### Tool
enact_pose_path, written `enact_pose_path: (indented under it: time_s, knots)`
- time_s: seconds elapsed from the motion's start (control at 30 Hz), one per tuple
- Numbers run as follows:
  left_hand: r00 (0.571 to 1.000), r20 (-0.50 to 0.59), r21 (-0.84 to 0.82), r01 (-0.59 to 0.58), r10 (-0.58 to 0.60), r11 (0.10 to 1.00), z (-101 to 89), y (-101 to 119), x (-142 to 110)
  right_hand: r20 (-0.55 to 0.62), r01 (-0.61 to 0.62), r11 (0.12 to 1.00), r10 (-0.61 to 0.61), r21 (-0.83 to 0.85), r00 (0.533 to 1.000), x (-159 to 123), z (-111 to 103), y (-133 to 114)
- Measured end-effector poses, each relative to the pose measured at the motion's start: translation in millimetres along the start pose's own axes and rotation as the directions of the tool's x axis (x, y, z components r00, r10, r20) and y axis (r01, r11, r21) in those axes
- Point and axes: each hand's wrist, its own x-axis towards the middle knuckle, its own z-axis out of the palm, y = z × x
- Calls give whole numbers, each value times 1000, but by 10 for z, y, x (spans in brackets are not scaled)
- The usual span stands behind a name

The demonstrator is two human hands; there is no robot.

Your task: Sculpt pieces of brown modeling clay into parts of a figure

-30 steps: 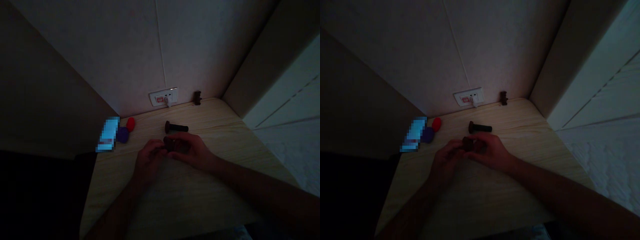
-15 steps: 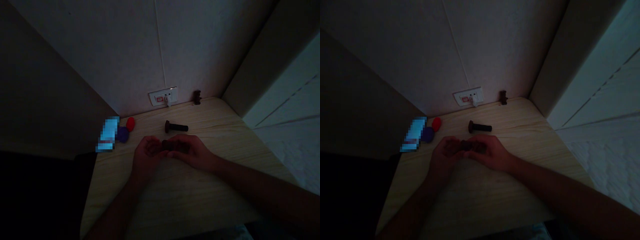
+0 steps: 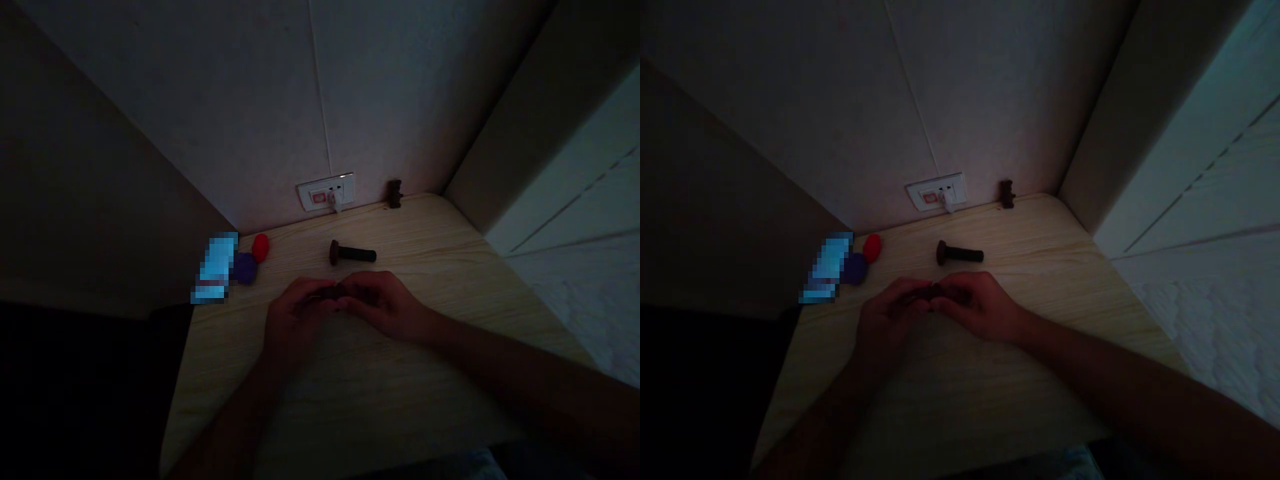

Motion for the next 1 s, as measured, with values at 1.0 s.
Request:
enact_pose_path:
  time_s: [1.0]
  knots:
    - [991, -20, -193, 129, -135, 973, 38, -107, -2, -120, -4, 960, 40, 280, 992, 62, 35, 60]
